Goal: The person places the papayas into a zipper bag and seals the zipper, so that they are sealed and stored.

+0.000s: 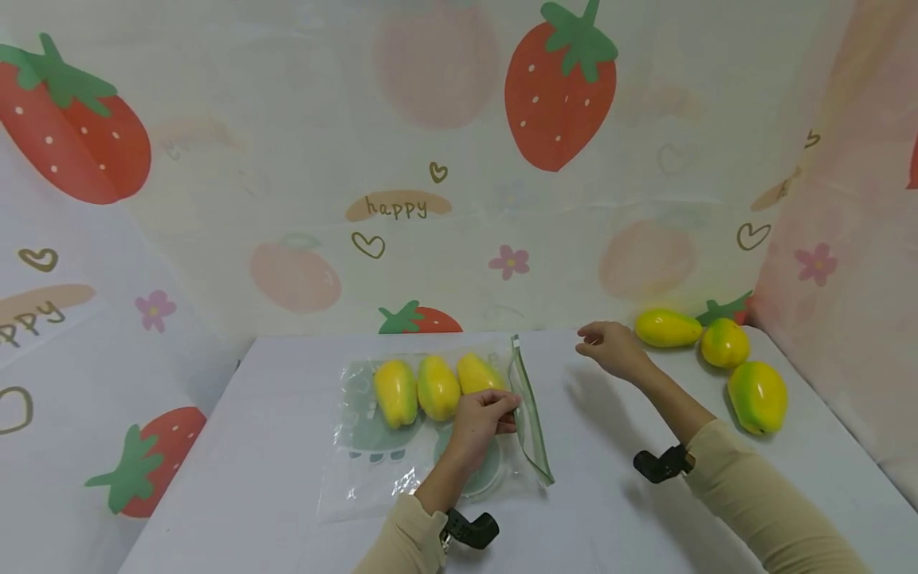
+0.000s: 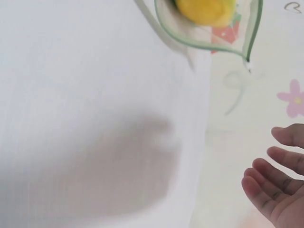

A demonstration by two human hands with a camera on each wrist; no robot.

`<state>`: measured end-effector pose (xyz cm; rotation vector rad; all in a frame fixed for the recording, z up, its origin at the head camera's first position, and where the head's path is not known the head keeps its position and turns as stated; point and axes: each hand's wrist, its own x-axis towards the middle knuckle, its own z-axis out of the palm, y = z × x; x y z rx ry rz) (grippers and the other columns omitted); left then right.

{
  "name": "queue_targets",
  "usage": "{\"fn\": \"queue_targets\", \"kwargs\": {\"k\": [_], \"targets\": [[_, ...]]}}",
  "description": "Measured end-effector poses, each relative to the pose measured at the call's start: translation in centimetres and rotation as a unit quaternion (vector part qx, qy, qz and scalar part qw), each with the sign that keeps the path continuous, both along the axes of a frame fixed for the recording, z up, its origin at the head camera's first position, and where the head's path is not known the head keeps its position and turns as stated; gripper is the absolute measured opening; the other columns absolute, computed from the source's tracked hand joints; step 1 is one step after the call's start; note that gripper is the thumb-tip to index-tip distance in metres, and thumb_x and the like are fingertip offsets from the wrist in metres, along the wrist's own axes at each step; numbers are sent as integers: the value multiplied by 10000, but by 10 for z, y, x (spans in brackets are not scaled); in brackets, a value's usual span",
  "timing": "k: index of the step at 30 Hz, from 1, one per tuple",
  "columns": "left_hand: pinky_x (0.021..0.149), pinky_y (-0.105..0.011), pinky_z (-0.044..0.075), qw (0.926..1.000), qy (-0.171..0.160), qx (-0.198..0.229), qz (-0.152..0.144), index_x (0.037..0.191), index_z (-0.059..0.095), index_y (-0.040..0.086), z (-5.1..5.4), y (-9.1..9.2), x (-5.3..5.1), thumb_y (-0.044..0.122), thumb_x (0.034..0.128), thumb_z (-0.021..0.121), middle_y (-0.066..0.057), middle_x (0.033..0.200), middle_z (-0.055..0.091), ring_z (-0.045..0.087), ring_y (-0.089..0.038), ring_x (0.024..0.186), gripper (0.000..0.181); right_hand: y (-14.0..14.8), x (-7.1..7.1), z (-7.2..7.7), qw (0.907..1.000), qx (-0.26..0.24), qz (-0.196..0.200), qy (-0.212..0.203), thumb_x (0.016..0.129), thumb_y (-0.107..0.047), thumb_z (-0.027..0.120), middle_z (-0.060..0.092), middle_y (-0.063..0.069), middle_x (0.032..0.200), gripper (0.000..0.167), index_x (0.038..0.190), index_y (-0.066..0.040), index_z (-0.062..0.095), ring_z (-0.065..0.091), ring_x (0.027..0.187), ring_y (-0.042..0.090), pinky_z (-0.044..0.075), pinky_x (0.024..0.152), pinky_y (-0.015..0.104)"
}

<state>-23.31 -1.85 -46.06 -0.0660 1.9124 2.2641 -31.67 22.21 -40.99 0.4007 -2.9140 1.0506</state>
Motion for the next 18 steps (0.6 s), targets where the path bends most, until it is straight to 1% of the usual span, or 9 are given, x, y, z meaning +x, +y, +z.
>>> {"fn": "queue_targets", "kwargs": {"k": [4,5,6,8,12,18], "targets": [[577,-193,565,9999,-45,9,102,1023,687,-98,2,1,2,108,909,663,44,727,654,599,-69,610,237,10,-4,2,9997,206,13,154,923,-151,620,659,251,1048,354,1176,98,622,628,949,342,568,798,418],[579,-195,567,9999,-52,3,132,1025,687,-100,3,1,3,108,909,663,43,728,653,600,-69,609,240,12,-5,3,9995,254,3,182,925,-143,617,652,264,1061,354,1180,103,618,623,965,357,563,819,438],[580,-194,568,9998,-71,2,166,1027,686,-101,4,2,3,107,907,664,40,727,651,601,-68,608,242,15,-6,5,9993,358,4,95,934,-136,604,635,291,1099,367,1204,111,602,607,1010,400,546,857,492],[581,-195,570,9997,-120,1,229,1029,685,-103,5,2,4,108,903,667,36,721,642,601,-68,602,246,19,-7,7,9984,524,-7,198,935,-134,603,626,306,1109,369,1206,116,597,602,1019,414,533,872,514],[572,-194,569,9992,-259,23,312,1022,685,-104,5,3,4,104,896,675,33,692,620,599,-64,583,243,28,-10,12,9954,906,-62,307,938,-140,604,609,311,1118,375,1219,107,592,592,1016,419,521,885,529],[551,-194,565,9983,-428,96,389,1008,682,-101,3,4,4,92,888,677,27,658,619,601,-64,561,227,44,-15,18,9888,1416,-74,459,929,-138,605,583,321,1132,398,1240,108,572,597,997,437,529,866,529]]}}
